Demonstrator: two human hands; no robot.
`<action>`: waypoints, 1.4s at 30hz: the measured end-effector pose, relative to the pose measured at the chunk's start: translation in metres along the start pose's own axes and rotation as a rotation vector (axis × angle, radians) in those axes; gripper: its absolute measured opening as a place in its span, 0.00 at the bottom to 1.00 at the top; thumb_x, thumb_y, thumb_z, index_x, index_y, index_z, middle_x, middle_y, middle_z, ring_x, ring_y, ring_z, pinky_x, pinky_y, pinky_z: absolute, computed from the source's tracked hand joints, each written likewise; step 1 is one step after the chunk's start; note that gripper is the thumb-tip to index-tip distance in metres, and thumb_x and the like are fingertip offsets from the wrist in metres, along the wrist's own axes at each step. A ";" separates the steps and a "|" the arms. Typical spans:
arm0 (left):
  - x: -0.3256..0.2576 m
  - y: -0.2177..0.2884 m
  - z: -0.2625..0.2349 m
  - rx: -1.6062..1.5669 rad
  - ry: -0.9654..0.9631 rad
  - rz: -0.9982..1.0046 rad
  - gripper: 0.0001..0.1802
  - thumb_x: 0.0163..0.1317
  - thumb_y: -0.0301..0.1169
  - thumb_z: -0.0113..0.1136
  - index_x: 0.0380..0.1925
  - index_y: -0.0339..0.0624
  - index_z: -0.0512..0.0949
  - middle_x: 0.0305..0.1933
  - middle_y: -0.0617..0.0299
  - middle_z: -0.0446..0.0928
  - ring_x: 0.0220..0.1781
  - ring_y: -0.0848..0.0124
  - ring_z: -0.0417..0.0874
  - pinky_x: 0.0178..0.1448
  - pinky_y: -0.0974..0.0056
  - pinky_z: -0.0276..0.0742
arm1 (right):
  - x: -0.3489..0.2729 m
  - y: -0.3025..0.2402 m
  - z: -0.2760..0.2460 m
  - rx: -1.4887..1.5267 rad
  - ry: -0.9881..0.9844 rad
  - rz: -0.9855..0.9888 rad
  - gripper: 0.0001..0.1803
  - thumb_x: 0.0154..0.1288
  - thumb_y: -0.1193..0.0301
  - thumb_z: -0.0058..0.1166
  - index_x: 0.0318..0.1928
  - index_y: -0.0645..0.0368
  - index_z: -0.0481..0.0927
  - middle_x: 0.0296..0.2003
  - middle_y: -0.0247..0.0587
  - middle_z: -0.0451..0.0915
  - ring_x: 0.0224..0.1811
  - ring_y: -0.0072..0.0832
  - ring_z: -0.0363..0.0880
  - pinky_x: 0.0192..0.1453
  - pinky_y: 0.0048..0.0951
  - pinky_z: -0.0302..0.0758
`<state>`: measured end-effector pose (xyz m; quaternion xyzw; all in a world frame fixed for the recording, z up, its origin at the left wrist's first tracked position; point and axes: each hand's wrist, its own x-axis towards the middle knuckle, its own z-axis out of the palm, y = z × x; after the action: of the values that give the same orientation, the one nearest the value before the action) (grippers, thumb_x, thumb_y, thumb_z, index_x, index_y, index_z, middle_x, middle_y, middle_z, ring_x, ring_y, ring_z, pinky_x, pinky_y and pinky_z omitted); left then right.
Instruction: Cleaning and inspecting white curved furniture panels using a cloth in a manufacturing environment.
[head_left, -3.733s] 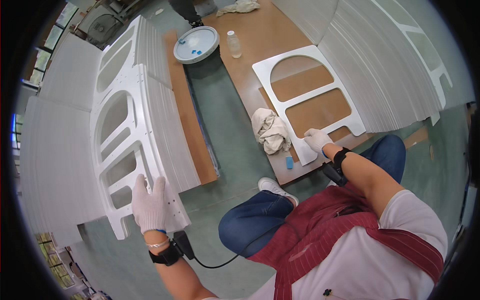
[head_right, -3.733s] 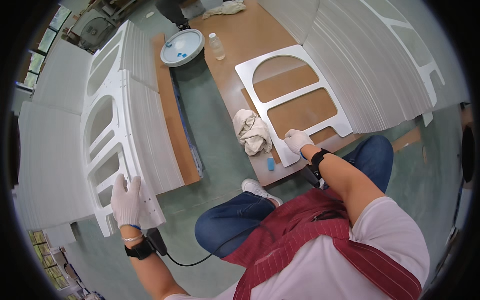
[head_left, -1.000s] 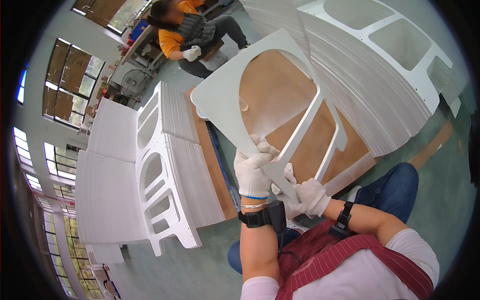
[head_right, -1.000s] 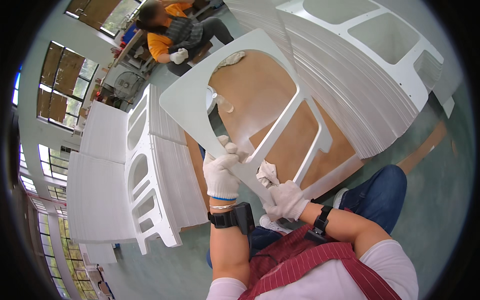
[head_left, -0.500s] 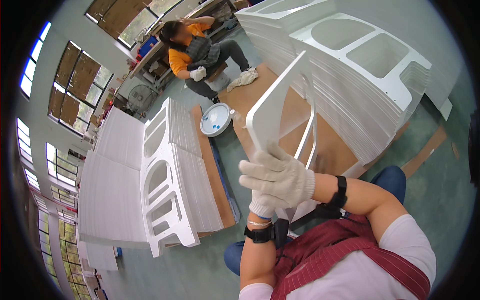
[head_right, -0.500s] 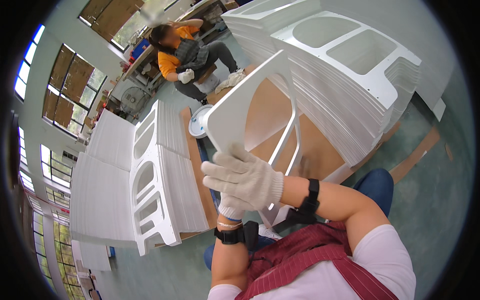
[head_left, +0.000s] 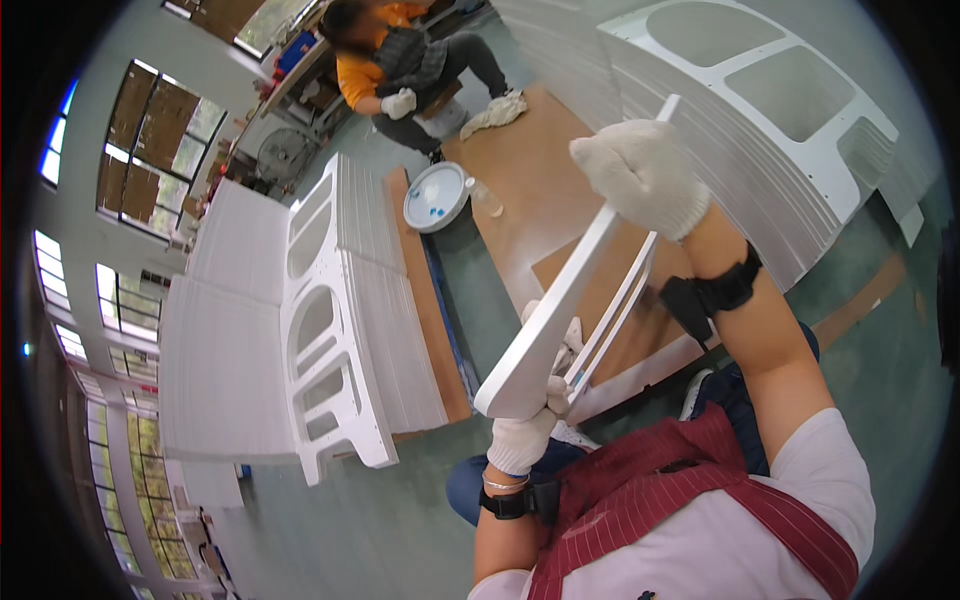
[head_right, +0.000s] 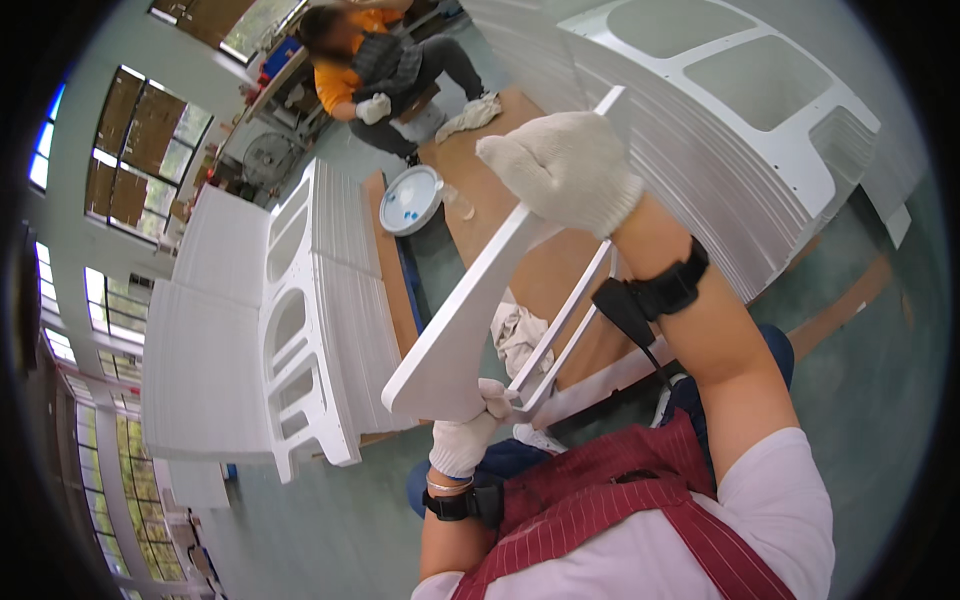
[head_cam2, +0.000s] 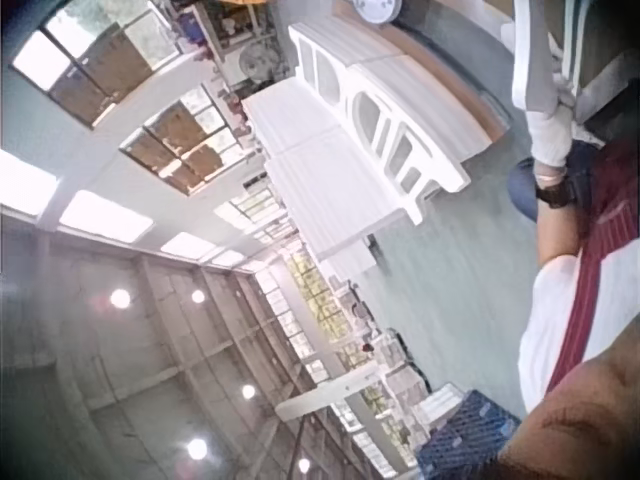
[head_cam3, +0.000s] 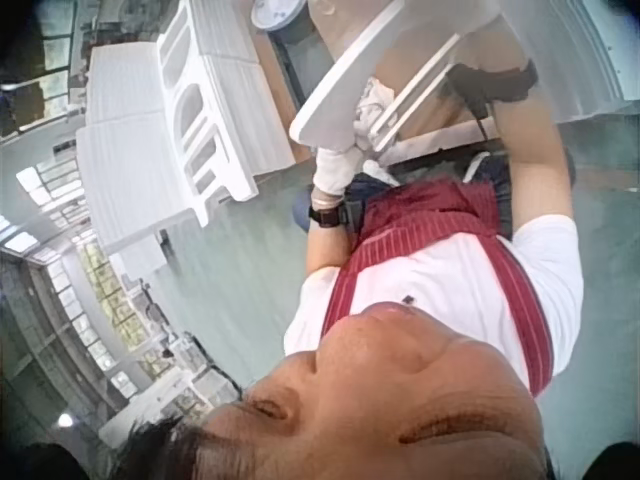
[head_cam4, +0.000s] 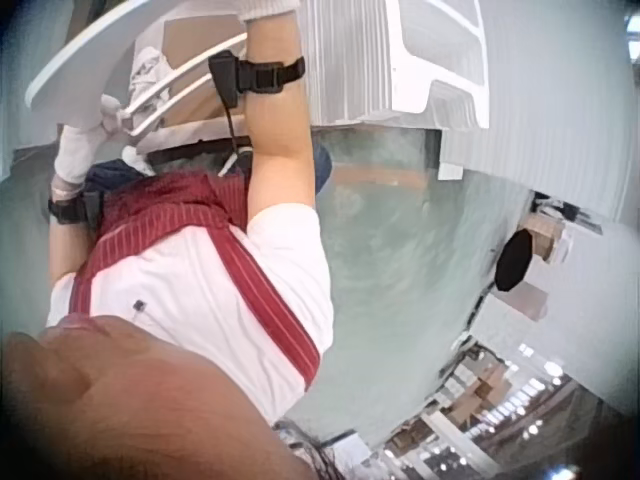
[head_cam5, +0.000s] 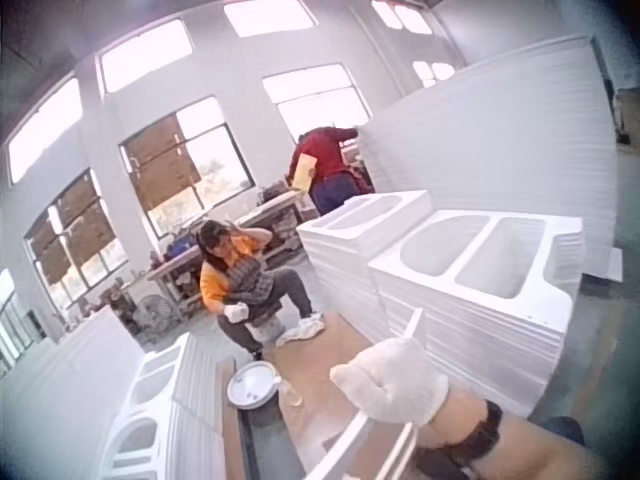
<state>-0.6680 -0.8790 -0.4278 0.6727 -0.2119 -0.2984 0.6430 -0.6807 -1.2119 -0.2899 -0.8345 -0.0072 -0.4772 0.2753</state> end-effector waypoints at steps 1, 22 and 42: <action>-0.004 -0.010 -0.007 0.216 0.016 0.144 0.15 0.55 0.13 0.57 0.39 0.40 0.83 0.34 0.62 0.82 0.39 0.70 0.84 0.48 0.64 0.80 | -0.004 -0.006 0.002 0.028 -0.008 -0.010 0.21 0.72 0.62 0.52 0.21 0.56 0.80 0.17 0.44 0.76 0.20 0.45 0.76 0.25 0.39 0.71; -0.057 0.068 0.037 0.379 0.131 0.399 0.21 0.53 0.18 0.63 0.49 0.35 0.82 0.46 0.48 0.85 0.48 0.51 0.87 0.53 0.58 0.83 | -0.060 -0.052 -0.011 -0.127 -0.063 -0.250 0.03 0.55 0.68 0.58 0.29 0.50 0.83 0.22 0.39 0.77 0.26 0.41 0.78 0.33 0.42 0.74; -0.018 -0.020 0.038 0.676 0.044 0.043 0.16 0.59 0.22 0.62 0.49 0.31 0.82 0.45 0.48 0.85 0.46 0.56 0.87 0.54 0.58 0.82 | -0.083 -0.053 -0.019 0.083 -0.117 -0.336 0.12 0.44 0.63 0.60 0.15 0.43 0.68 0.14 0.26 0.70 0.18 0.31 0.73 0.21 0.34 0.62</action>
<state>-0.7087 -0.8929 -0.4453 0.8496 -0.2991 -0.1827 0.3941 -0.7558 -1.1552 -0.3250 -0.8358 -0.1822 -0.4664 0.2253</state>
